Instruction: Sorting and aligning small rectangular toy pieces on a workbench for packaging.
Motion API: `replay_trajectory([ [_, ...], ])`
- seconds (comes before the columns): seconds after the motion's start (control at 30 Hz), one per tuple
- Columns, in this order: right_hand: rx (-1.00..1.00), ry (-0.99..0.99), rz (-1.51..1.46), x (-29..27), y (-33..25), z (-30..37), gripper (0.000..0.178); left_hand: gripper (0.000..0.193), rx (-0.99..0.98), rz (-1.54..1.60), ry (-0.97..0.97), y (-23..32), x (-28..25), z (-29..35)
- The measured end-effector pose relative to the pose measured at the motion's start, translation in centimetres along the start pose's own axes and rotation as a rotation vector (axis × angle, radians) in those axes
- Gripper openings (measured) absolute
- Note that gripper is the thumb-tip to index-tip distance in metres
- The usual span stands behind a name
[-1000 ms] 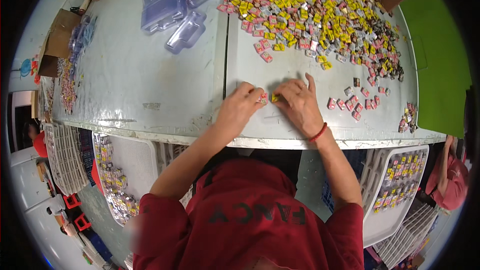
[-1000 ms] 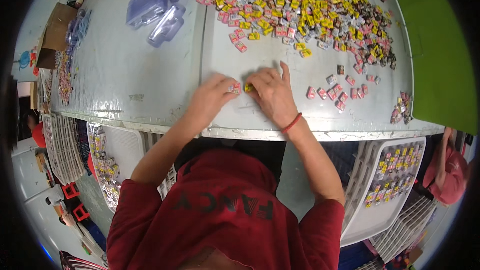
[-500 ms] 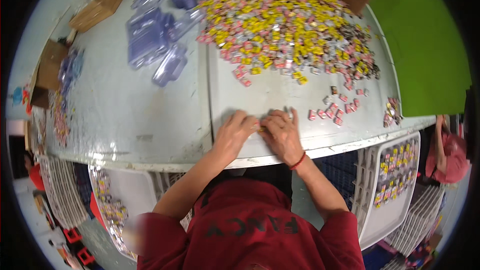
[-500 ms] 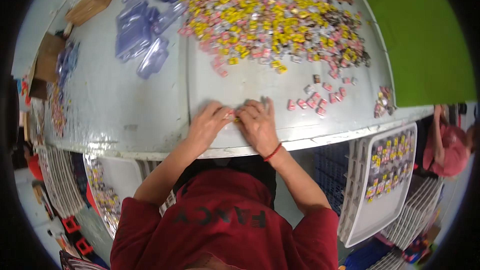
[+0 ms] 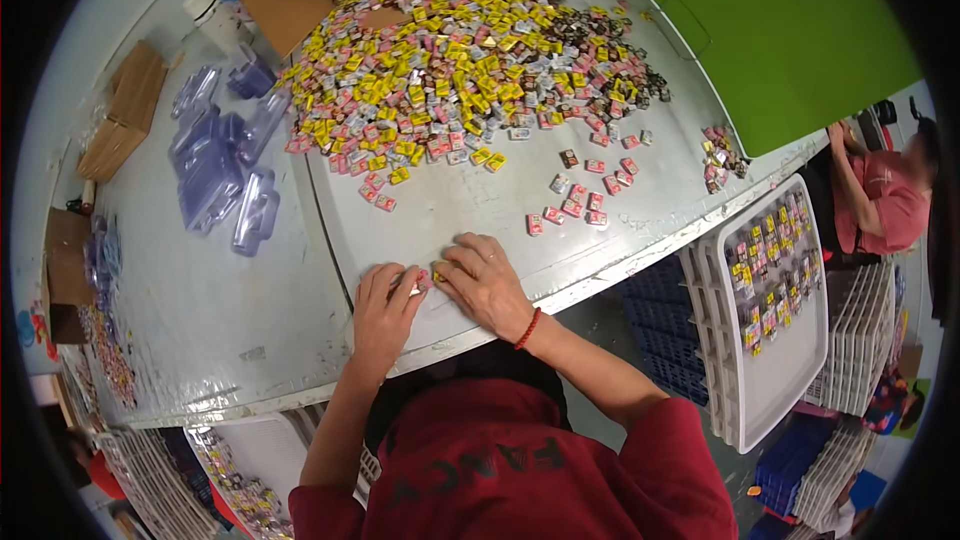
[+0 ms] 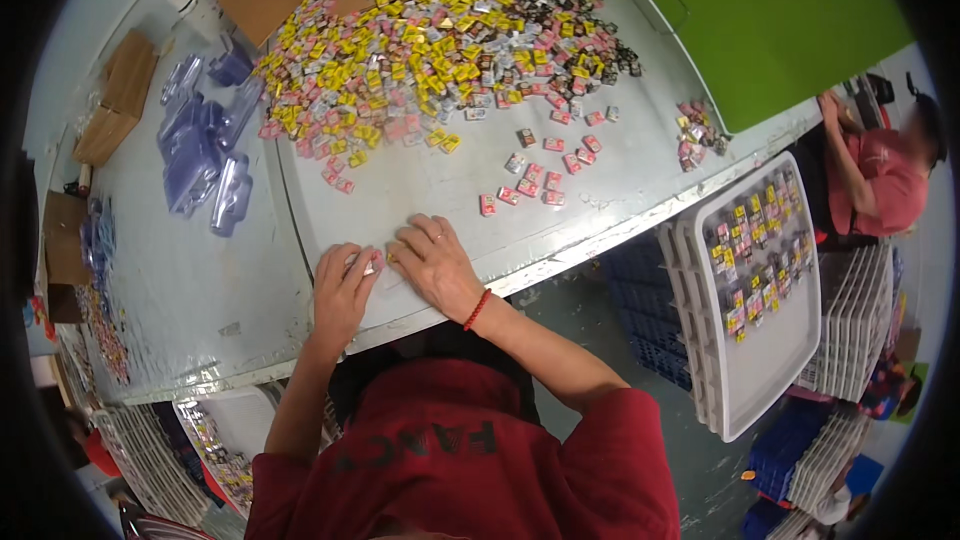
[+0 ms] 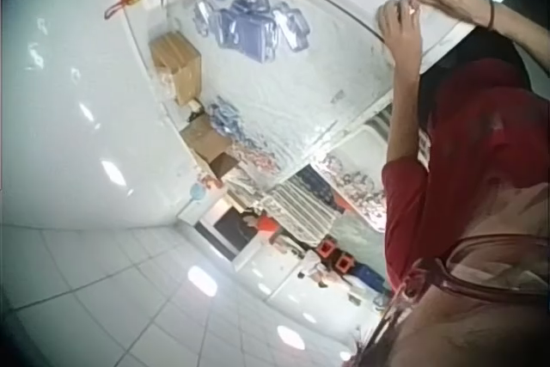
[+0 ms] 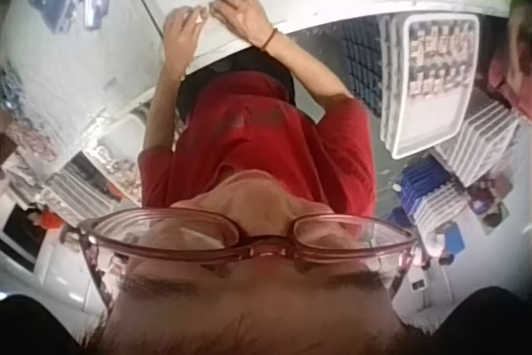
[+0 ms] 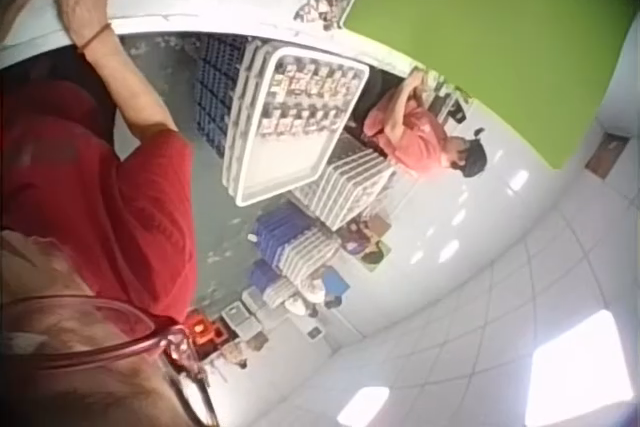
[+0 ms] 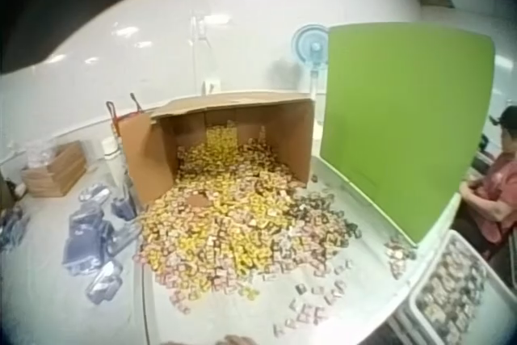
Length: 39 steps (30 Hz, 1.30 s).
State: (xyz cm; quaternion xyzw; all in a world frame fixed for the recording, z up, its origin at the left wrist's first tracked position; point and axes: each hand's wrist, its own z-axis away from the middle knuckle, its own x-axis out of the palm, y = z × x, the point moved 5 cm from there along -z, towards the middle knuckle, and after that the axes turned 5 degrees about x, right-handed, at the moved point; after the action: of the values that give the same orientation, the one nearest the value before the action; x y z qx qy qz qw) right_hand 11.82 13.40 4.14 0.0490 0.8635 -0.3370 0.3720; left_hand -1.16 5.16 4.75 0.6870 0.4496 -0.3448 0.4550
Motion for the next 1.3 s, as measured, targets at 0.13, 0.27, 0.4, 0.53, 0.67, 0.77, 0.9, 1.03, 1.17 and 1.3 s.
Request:
replay_trajectory([
  [0.13, -0.031, -0.001, 0.023, -0.1, -0.1, 0.4, 0.023, 0.055, 0.057, -0.037, -0.033, 0.6, 0.7, -0.1],
  [0.27, -0.018, -0.043, -0.001, 0.3, 0.4, 0.5, 0.028, 0.066, 0.103, -0.011, -0.205, 0.8, 1.6, -0.7],
  [0.4, 0.007, 0.058, -0.092, -2.8, 2.0, -0.7, 0.026, 0.07, 0.089, -0.046, -0.236, 1.1, 0.9, -1.0],
  [0.53, 0.194, 0.174, 0.12, -9.3, 9.1, -2.3, 0.011, 0.054, 0.049, 0.037, -0.035, 1.4, 0.3, -5.1],
  [0.67, 0.345, 0.236, 0.326, -14.5, 16.5, -3.3, 0.014, 0.03, 0.21, 0.22, 0.079, 4.5, 4.1, -13.5],
  [0.77, 0.402, 0.244, 0.383, -15.5, 19.7, -4.2, 0.014, 0.027, 0.231, 0.303, 0.071, 6.9, 8.4, -19.5],
  [0.9, 0.405, 0.2, 0.464, -15.0, 22.6, -5.9, 0.014, 0.026, 0.284, 0.282, 0.003, 7.0, 12.2, -22.2],
  [1.03, 0.395, 0.175, 0.604, -13.4, 23.6, -5.4, 0.016, 0.025, 0.254, 0.328, 0.026, 5.4, 12.9, -21.4],
  [1.17, 0.332, 0.098, 0.675, -12.6, 24.0, -5.6, 0.015, 0.023, 0.277, 0.274, 0.055, 3.9, 12.8, -20.5],
  [1.3, 0.338, -0.093, 0.779, -12.7, 25.0, -7.1, 0.01, 0.013, 0.356, 0.194, -0.007, 5.0, 11.4, -21.1],
])
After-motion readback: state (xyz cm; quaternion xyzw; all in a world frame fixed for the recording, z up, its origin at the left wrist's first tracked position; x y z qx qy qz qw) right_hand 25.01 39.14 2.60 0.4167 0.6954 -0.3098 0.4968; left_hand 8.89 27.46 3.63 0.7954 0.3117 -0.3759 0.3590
